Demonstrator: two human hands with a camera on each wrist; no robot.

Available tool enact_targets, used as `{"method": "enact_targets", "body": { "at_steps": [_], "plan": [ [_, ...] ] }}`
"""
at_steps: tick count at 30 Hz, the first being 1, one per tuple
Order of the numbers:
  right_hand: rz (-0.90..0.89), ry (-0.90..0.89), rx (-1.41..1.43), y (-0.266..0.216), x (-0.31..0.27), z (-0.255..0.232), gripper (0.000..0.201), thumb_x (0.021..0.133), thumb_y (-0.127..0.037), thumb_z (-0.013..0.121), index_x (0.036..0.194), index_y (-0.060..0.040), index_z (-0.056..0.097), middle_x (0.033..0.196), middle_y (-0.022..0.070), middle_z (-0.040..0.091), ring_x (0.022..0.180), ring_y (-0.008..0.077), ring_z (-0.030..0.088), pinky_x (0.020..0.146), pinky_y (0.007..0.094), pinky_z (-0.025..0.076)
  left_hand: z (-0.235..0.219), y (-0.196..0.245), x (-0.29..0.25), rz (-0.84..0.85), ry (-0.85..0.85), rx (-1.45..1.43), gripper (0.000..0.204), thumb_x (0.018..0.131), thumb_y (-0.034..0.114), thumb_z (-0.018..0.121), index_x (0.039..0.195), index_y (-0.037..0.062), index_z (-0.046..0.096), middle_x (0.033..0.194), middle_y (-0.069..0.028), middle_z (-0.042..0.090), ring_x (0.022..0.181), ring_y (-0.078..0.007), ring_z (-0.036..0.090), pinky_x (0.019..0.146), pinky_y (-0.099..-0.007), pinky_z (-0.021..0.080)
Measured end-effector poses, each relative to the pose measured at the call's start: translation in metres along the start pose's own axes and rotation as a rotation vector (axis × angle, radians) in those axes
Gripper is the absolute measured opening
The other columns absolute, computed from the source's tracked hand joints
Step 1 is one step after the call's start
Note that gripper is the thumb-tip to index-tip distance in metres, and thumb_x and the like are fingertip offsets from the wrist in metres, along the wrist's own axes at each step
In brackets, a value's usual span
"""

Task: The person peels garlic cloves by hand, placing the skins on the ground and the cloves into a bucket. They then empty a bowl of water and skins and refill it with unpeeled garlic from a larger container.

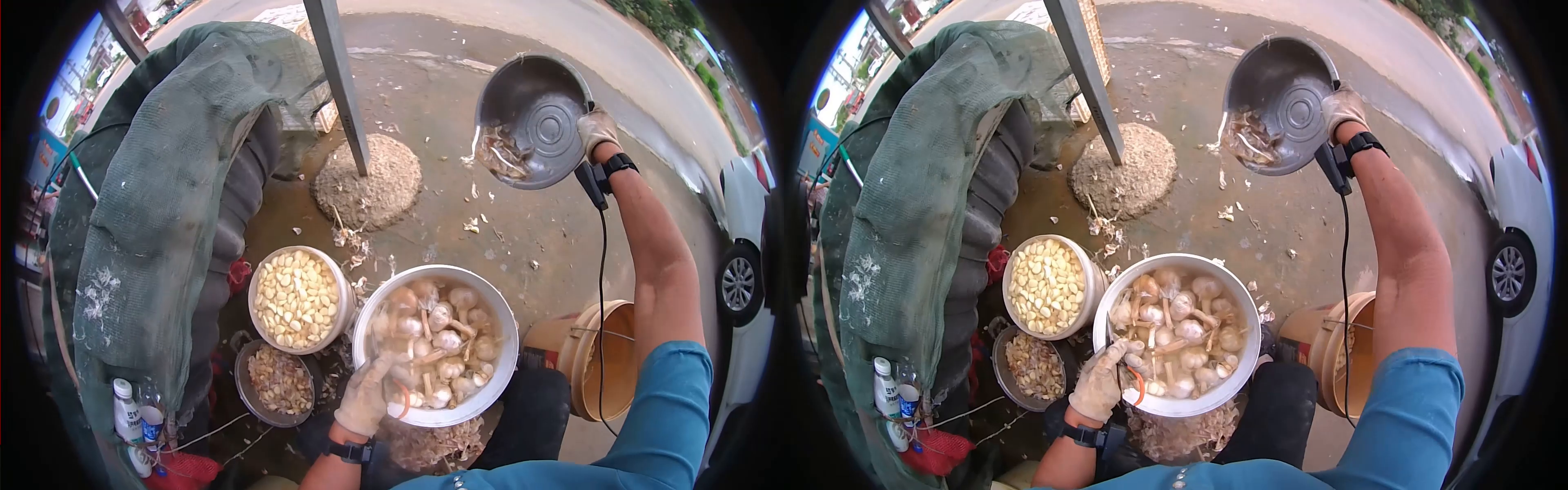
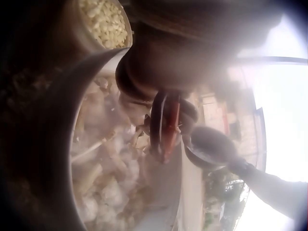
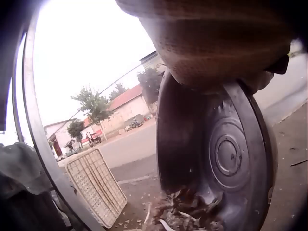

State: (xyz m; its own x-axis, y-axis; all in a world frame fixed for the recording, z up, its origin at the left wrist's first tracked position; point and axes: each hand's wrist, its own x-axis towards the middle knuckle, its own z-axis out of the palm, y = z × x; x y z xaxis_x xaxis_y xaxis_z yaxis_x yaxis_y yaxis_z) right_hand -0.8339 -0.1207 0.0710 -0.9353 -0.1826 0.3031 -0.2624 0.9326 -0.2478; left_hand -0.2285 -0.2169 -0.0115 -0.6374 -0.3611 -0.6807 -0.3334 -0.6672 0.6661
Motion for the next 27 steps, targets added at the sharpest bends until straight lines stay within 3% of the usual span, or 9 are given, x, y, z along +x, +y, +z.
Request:
{"method": "enact_targets", "body": {
  "at_steps": [4, 8, 10, 12, 18, 21, 24, 26, 27],
  "plan": [
    [-0.028, -0.076, -0.308, 0.003, 0.017, -0.027, 0.032, 0.097, -0.021, 0.041, 0.115, -0.0069, 0.062, 0.115, 0.0242, 0.065, 0.11, 0.0427, 0.061, 0.091, 0.0482, 0.05, 0.001, 0.01, -0.006, 0.107, -0.019, 0.172, 0.039, 0.103, 0.03, 0.04, 0.116, 0.0022, 0.064, 0.088, -0.0085, 0.068, 0.084, -0.0158, 0.065, 0.076, -0.0291, 0.052],
    [0.151, -0.148, -0.249, 0.052, -0.026, 0.002, 0.048, 0.102, -0.033, 0.03, 0.128, -0.0028, 0.056, 0.128, 0.0243, 0.059, 0.12, 0.0426, 0.055, 0.101, 0.0491, 0.044, -0.003, 0.022, -0.013, 0.085, -0.045, 0.21, 0.035, 0.103, 0.025, 0.039, 0.118, 0.0026, 0.062, 0.089, -0.0096, 0.068, 0.084, -0.018, 0.066, 0.077, -0.0298, 0.053],
    [0.084, -0.232, -0.341, 0.07, -0.053, 0.006, 0.033, 0.096, -0.022, 0.042, 0.115, -0.0049, 0.063, 0.118, 0.0255, 0.063, 0.114, 0.0429, 0.059, 0.094, 0.0494, 0.049, -0.005, 0.02, -0.013, 0.274, -0.066, 0.446, 0.03, 0.101, 0.016, 0.042, 0.118, 0.0024, 0.062, 0.092, -0.0103, 0.068, 0.084, -0.0201, 0.067, 0.078, -0.03, 0.054],
    [0.097, -0.2, -0.286, 0.119, -0.061, 0.036, 0.03, 0.089, -0.019, 0.049, 0.111, -0.0066, 0.065, 0.108, 0.0252, 0.067, 0.108, 0.0432, 0.062, 0.09, 0.0488, 0.05, -0.004, 0.016, -0.016, 0.272, -0.071, 0.433, 0.028, 0.098, 0.012, 0.044, 0.118, 0.0021, 0.061, 0.093, -0.0109, 0.069, 0.085, -0.0211, 0.068, 0.079, -0.0308, 0.054],
    [0.119, -0.275, -0.205, 0.149, -0.104, 0.032, 0.03, 0.081, -0.019, 0.054, 0.104, -0.0046, 0.067, 0.098, 0.0224, 0.07, 0.092, 0.0391, 0.067, 0.079, 0.0459, 0.053, -0.014, -0.009, -0.017, 0.169, -0.064, 0.211, 0.034, 0.089, 0.0, 0.05, 0.122, 0.002, 0.06, 0.099, -0.0134, 0.069, 0.092, -0.0246, 0.068, 0.085, -0.033, 0.053],
    [0.223, -0.333, 0.32, 0.155, -0.122, 0.015, 0.022, 0.082, -0.023, 0.059, 0.095, -0.0059, 0.066, 0.074, 0.0049, 0.061, 0.062, 0.0196, 0.058, 0.055, 0.0366, 0.048, -0.014, -0.013, -0.028, 0.212, -0.046, 0.257, 0.035, 0.093, 0.007, 0.051, 0.127, 0.0012, 0.058, 0.104, -0.0139, 0.068, 0.096, -0.0207, 0.066, 0.086, -0.0304, 0.052],
    [0.475, -0.47, 0.777, 0.145, -0.148, -0.018, 0.014, 0.078, -0.02, 0.06, 0.084, -0.0083, 0.063, 0.067, 0.0071, 0.06, 0.05, 0.0217, 0.055, 0.044, 0.0367, 0.042, -0.004, -0.003, -0.041, 0.092, -0.076, -0.097, 0.037, 0.099, 0.021, 0.051, 0.128, -0.0009, 0.057, 0.102, -0.0098, 0.066, 0.09, -0.0165, 0.064, 0.082, -0.0284, 0.051],
    [0.574, -0.543, 0.929, 0.131, -0.173, -0.041, 0.013, 0.085, -0.025, 0.062, 0.084, -0.0114, 0.06, 0.059, 0.0007, 0.052, 0.039, 0.015, 0.043, 0.036, 0.0304, 0.029, 0.006, -0.003, -0.05, 0.139, 0.022, -0.125, 0.04, 0.102, 0.03, 0.048, 0.119, -0.004, 0.06, 0.084, -0.0072, 0.063, 0.078, -0.0159, 0.063, 0.072, -0.0273, 0.05],
    [0.604, -0.639, 1.033, 0.155, -0.165, -0.024, 0.012, 0.087, -0.021, 0.062, 0.087, -0.01, 0.06, 0.065, -0.0005, 0.056, 0.044, 0.0131, 0.048, 0.041, 0.0277, 0.037, 0.002, -0.01, -0.05, 0.15, 0.02, -0.125, 0.039, 0.102, 0.029, 0.048, 0.119, -0.004, 0.06, 0.085, -0.0069, 0.063, 0.078, -0.0153, 0.062, 0.073, -0.0272, 0.05]
  ]
}}
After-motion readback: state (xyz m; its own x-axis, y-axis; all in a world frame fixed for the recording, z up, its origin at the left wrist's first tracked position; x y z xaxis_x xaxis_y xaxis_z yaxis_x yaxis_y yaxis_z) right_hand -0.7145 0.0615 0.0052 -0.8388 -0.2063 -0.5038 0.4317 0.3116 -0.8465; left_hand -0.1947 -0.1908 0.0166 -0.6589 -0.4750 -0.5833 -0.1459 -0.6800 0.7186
